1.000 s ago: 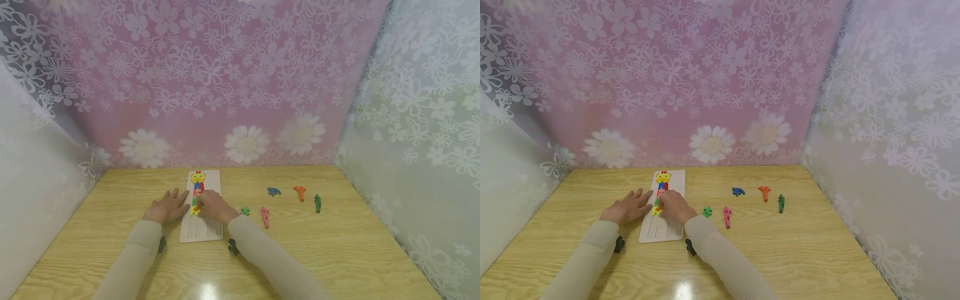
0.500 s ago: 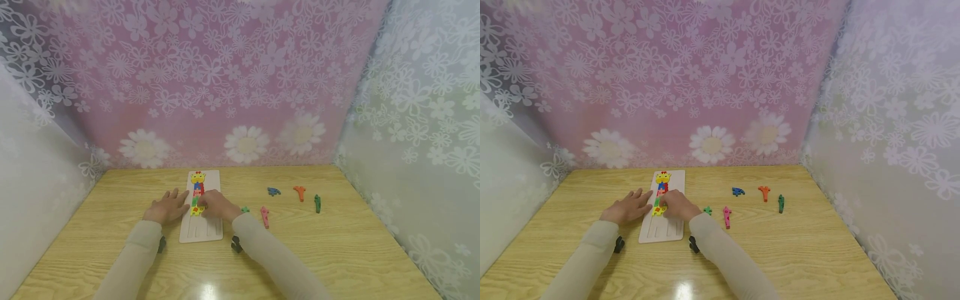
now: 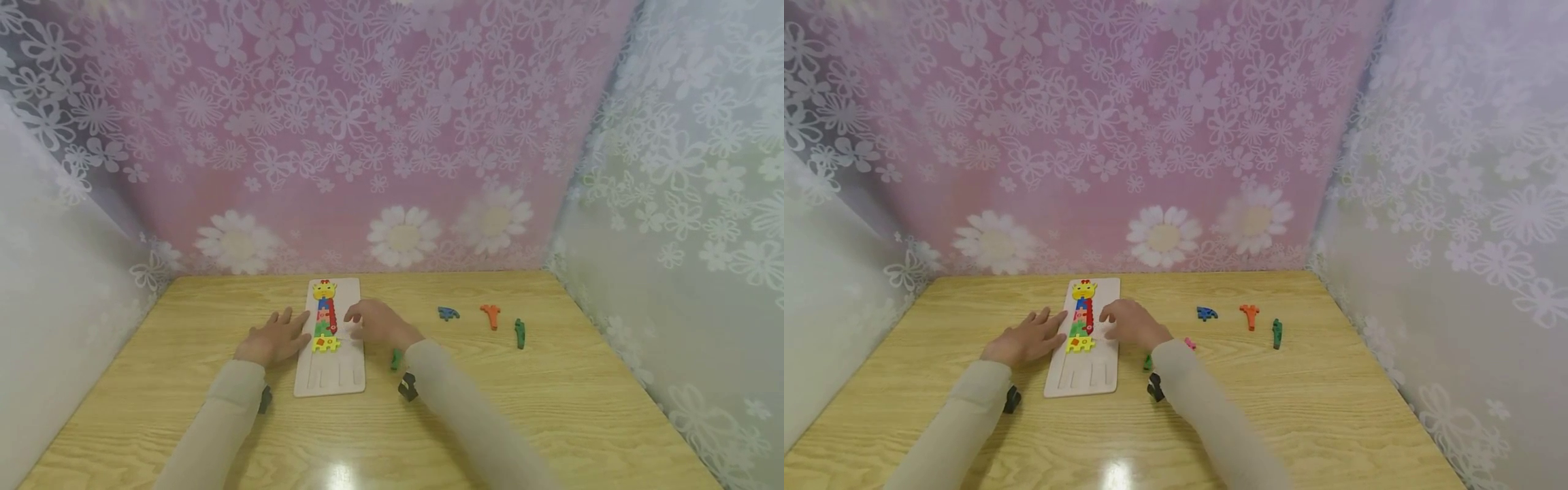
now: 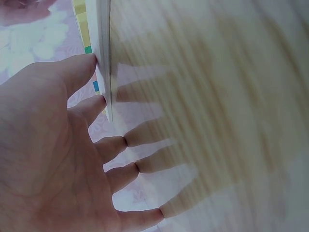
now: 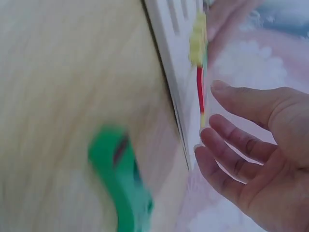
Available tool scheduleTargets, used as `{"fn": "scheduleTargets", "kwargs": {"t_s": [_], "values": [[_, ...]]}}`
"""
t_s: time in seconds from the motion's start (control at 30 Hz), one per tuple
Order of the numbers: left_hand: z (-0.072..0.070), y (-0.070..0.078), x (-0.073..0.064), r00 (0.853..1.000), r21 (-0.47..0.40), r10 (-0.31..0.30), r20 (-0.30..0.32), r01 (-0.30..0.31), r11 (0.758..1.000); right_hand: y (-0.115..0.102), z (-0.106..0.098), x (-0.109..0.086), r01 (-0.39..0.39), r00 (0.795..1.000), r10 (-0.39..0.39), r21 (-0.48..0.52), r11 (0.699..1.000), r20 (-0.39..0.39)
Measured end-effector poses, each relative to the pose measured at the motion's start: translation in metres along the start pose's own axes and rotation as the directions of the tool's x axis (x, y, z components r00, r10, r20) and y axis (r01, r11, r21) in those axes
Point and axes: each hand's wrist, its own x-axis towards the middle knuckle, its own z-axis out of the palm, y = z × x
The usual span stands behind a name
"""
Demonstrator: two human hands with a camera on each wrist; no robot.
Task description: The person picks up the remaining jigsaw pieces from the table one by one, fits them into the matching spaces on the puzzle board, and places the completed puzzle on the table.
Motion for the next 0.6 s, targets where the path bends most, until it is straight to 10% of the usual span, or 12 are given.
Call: {"fn": "scheduleTargets", "kwargs": {"t_s": [0.6], "values": [[0.000,0.000,-0.001,1.000,0.001,0.001,0.002,-0.001,1.000,0.082,-0.046,-0.037,-0.033,0.996,0.037,0.057,0.998,-0.087]]}}
